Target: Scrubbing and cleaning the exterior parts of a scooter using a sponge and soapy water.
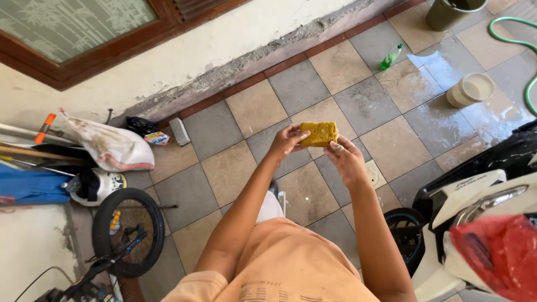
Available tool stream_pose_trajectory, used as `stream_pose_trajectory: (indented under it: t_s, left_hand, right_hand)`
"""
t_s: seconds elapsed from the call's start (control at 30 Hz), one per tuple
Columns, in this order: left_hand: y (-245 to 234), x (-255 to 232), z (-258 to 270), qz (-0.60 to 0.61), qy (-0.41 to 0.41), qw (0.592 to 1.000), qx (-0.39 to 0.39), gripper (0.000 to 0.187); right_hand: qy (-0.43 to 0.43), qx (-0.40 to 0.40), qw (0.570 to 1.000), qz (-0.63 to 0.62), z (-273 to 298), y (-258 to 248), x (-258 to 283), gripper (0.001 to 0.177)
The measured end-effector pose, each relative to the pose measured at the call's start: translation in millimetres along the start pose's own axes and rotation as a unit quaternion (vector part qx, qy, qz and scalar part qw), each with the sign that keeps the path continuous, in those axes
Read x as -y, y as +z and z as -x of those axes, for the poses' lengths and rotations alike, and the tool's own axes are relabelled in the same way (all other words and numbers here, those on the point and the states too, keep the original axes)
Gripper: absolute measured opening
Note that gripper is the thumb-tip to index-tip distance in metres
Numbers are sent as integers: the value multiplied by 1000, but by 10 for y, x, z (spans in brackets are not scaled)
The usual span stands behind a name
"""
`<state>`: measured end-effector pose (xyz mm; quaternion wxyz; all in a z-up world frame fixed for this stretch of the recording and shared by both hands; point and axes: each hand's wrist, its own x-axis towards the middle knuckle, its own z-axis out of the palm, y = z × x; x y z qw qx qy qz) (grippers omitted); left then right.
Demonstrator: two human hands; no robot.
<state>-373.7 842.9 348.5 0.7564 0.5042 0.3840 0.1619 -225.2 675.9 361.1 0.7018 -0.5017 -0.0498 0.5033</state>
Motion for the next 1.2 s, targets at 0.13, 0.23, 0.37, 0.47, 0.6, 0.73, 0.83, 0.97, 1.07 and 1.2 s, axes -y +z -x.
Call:
stream_pose_trajectory:
  t_s: [0.13, 0.23, 0.37, 0.47, 0.6, 0.73, 0.83, 0.97, 1.07, 1.2]
  left_hand:
    - [45, -193, -891, 17, -13, 999, 30, 57]
    - [109, -369, -1582, 47, -11, 995, 85, 58]
    - [210, -809, -2414, 37, -14, 985, 170, 60]
    - [385, -1099, -3043, 4, -27, 976, 217, 60]
    - [716, -1233, -3747, 18, -56, 960, 272, 62]
    - [1251, -1416, -4328, 3, -62, 952, 301, 62]
    - [1776, -1457, -4813, -29, -51, 947, 317, 59]
    - [2635, -1587, -5423, -66, -48, 934, 348, 60]
    - [3338, -1613, -5882, -95, -39, 922, 373, 59]
    - [4254, -1592, -6469, -107, -44, 912, 393, 54]
  right_hand:
    - [-29, -8, 999, -27, -686, -37, 293, 36]
    - [-47, -23, 998, -22, -1150, -45, 589, 37]
    - [-55, -58, 996, -30, -1740, 25, 1021, 39]
    - [-66, -94, 993, -35, -2150, 7, 1322, 41]
    - [-96, -120, 987, -51, -2523, -98, 1651, 42]
    - [-100, -195, 973, -70, -2965, -419, 2022, 42]
    - [-141, -196, 967, -78, -3286, -834, 2301, 42]
    - [-151, -239, 955, -89, -3688, -1411, 2830, 38]
    - [-161, -255, 948, -97, -3984, -1996, 3217, 37]
    - [-147, -271, 943, -126, -4288, -2682, 3842, 37]
